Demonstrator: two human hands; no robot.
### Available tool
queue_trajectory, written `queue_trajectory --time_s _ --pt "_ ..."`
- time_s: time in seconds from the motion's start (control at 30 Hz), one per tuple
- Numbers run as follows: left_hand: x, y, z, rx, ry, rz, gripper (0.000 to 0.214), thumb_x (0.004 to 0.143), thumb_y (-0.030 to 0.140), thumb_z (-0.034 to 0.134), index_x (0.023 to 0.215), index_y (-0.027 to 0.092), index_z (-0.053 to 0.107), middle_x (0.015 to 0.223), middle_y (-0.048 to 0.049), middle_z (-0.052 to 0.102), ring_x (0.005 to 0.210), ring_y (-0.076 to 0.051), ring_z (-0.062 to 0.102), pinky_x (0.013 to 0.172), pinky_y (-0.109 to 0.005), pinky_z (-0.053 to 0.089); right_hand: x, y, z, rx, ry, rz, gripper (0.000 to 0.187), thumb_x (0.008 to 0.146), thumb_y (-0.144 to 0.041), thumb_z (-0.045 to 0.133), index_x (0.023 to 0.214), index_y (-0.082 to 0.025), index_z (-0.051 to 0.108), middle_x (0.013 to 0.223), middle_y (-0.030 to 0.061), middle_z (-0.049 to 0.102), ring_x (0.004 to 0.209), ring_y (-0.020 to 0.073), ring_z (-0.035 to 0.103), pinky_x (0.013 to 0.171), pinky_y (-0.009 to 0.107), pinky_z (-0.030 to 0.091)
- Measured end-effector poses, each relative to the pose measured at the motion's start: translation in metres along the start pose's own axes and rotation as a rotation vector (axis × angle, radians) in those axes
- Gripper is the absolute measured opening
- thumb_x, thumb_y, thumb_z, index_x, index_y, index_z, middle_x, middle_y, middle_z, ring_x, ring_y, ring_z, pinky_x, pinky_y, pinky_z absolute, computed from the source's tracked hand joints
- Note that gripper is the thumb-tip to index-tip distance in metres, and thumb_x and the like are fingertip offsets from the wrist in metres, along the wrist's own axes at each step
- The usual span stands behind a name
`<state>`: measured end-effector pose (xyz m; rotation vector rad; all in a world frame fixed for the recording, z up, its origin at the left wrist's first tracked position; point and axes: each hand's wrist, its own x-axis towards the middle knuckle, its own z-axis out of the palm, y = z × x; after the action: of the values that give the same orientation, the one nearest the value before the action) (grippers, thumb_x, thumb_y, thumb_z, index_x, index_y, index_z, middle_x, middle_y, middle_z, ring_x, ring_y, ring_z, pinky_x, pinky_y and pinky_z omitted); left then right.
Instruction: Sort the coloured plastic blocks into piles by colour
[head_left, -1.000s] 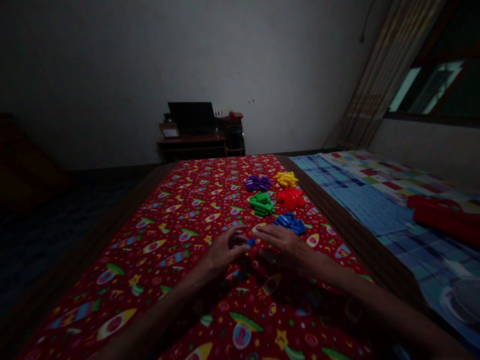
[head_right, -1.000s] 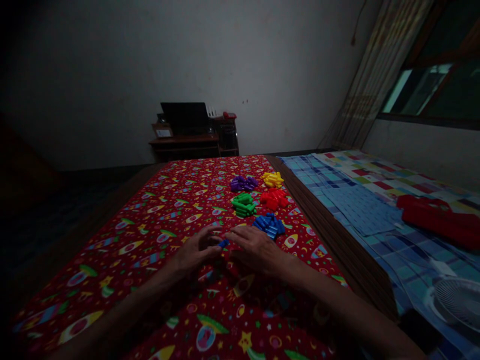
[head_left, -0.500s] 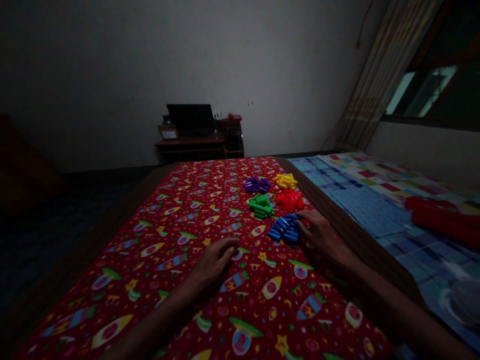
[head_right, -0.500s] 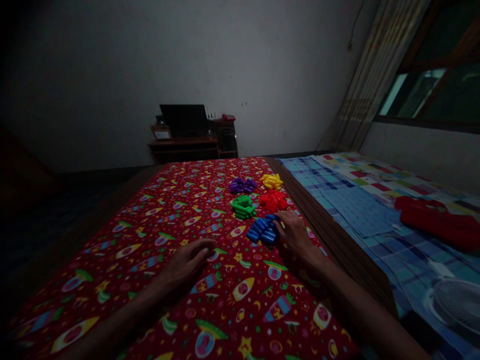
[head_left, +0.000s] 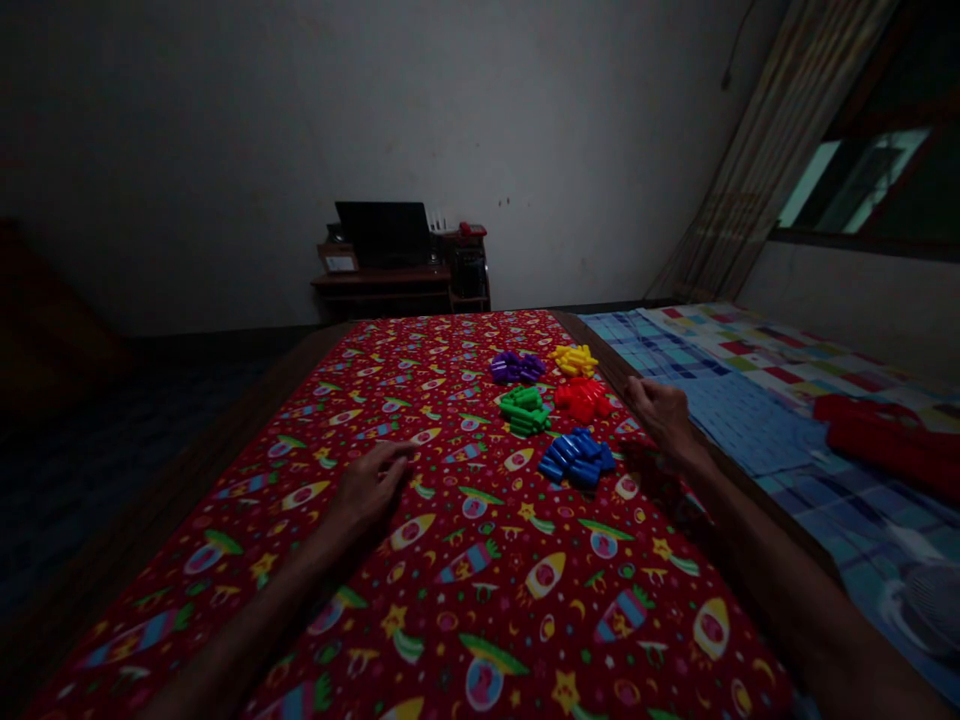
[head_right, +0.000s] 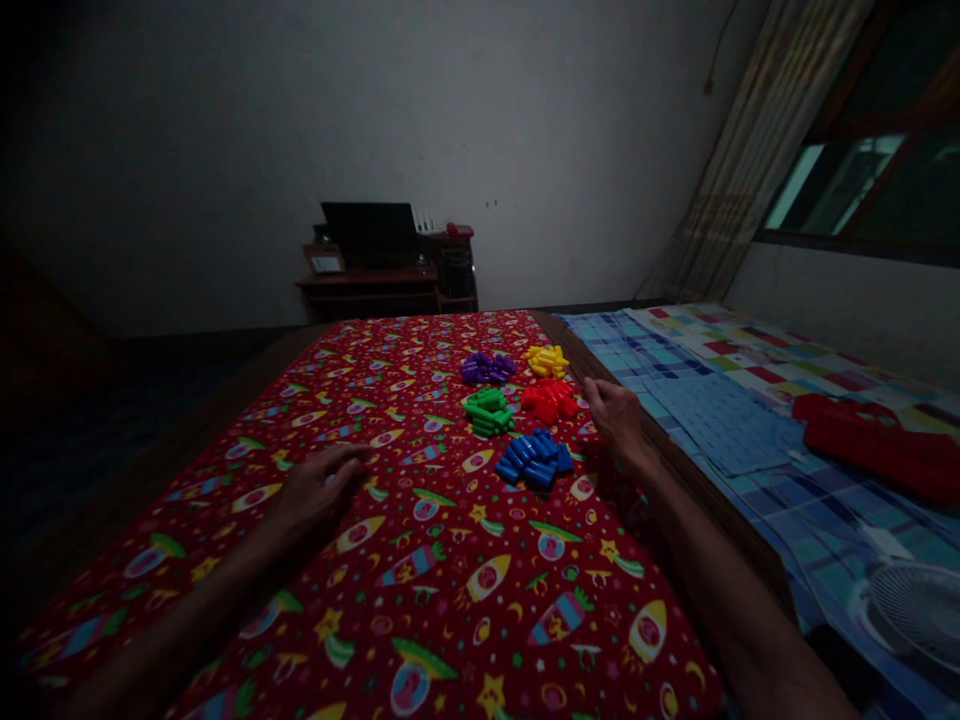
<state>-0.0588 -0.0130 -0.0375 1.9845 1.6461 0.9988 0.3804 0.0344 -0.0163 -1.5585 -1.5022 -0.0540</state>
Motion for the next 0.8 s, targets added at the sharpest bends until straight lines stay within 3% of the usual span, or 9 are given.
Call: queue_trajectory --time_s 0.13,0.27,0.4,0.53,0.8 --pt "0.018 -0.048 -0.029 0.08 0.274 -0.214 0.03 0.076 0.028 0.05 0.097 0.018 0.068 0.101 -0.0072 0.072 0.096 -0.023 0.067 0.087 -0.033 0.052 0.034 0.028 0.033 0.272 0.197 0.328 0.062 0.082 -0.066 0.038 0.06 -0.015 0.065 0.058 0.0091 0.066 0.052 0.0171 0.06 0.052 0.027 0.043" --pt "0.017 -0.078 -0.048 -0.1 0.44 -0.486 0.033 0.078 0.021 0.049 0.105 0.014 0.064 0.096 -0.0075 0.072 0.09 -0.021 0.069 0.071 -0.027 0.055 0.032 0.054 0.063 0.311 0.234 0.386 0.06 0.08 -0.066 0.04 0.062 -0.015 0.065 0.06 0.0108 0.067 0.053 0.0188 0.06 0.051 0.029 0.043" --pt "0.012 -0.08 -0.052 -0.17 0.471 -0.57 0.033 0.076 0.021 0.053 0.106 0.016 0.065 0.093 -0.0067 0.073 0.09 -0.02 0.07 0.058 -0.02 0.051 0.02 0.069 0.074 0.275 0.206 0.38 0.06 0.078 -0.067 0.04 0.064 -0.015 0.065 0.061 0.0115 0.068 0.053 0.0198 0.06 0.051 0.03 0.043" --pt "0.013 -0.08 -0.052 -0.175 0.45 -0.568 0.03 0.076 0.022 0.054 0.102 0.018 0.067 0.083 -0.0038 0.073 0.089 -0.019 0.07 0.061 -0.019 0.051 0.018 0.073 0.074 0.289 0.217 0.385 0.061 0.077 -0.07 0.04 0.064 -0.016 0.065 0.059 0.0105 0.067 0.053 0.0203 0.06 0.051 0.03 0.043" --pt "0.014 -0.088 -0.053 -0.308 0.518 -0.62 0.028 0.072 0.025 0.055 0.097 0.02 0.067 0.087 -0.0028 0.07 0.084 -0.016 0.068 0.059 -0.017 0.049 0.019 0.074 0.073 0.314 0.215 0.42 0.058 0.077 -0.068 0.043 0.065 -0.016 0.065 0.062 0.0101 0.069 0.054 0.0194 0.061 0.053 0.03 0.045"
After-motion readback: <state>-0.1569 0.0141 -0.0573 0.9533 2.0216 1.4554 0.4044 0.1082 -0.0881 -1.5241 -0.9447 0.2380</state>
